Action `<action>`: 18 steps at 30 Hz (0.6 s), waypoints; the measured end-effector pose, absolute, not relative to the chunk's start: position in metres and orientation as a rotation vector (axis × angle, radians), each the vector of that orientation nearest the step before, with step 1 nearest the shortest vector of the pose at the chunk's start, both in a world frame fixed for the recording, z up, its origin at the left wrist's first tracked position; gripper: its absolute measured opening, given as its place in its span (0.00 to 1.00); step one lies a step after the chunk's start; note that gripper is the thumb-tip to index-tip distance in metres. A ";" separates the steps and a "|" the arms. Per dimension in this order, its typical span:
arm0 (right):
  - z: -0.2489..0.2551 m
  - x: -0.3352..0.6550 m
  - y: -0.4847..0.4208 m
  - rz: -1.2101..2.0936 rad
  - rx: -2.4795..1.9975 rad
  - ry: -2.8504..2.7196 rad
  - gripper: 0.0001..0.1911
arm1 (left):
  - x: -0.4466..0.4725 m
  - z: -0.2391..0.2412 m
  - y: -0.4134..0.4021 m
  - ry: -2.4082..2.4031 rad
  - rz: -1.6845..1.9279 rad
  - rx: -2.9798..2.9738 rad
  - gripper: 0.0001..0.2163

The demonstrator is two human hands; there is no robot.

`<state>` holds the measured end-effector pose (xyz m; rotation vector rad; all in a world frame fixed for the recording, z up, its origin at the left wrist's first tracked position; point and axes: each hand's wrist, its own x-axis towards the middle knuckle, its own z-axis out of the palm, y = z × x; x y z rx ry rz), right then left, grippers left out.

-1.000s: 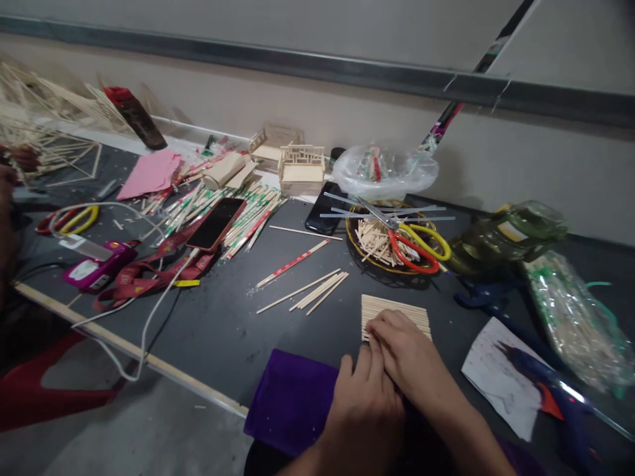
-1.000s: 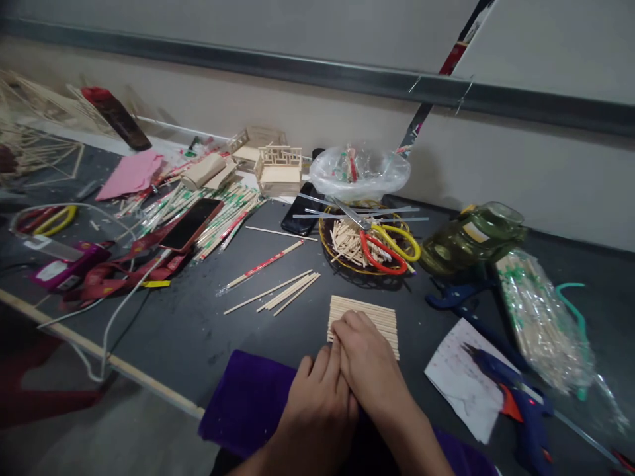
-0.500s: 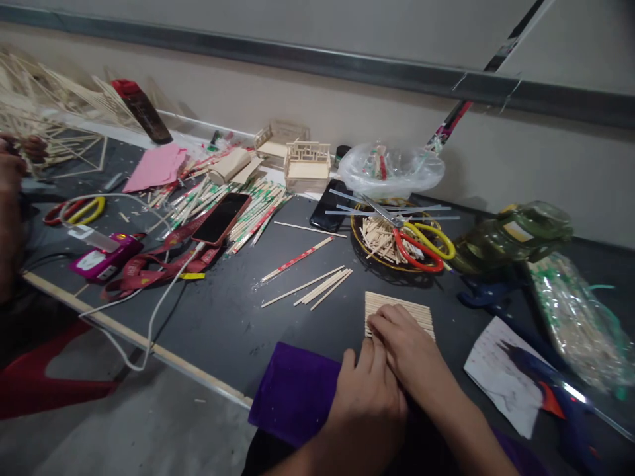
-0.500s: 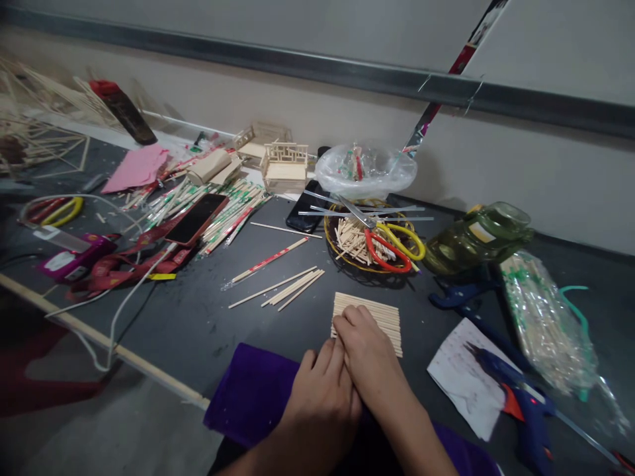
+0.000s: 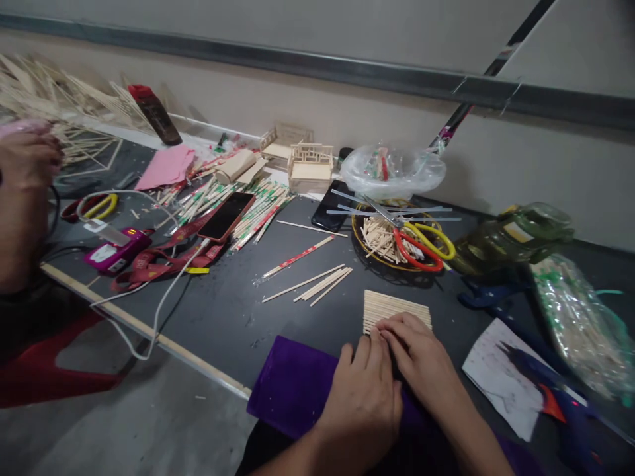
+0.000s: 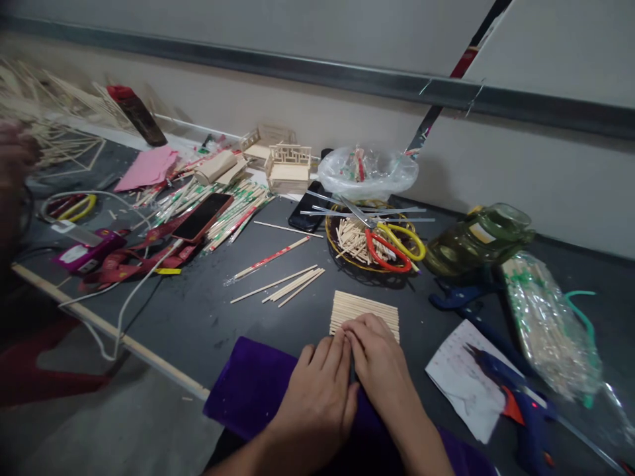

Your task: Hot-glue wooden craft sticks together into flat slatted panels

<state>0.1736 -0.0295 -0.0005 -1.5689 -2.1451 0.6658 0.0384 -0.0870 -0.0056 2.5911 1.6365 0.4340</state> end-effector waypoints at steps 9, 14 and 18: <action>-0.003 0.174 -0.028 0.754 -1.578 -2.095 0.14 | 0.038 0.000 -0.088 1.621 0.380 2.486 0.24; -0.005 0.175 -0.030 0.747 -1.567 -2.089 0.14 | 0.038 0.006 -0.090 1.643 0.350 2.454 0.25; -0.007 0.175 -0.032 0.667 -1.531 -2.125 0.14 | 0.039 0.006 -0.091 1.676 0.357 2.482 0.24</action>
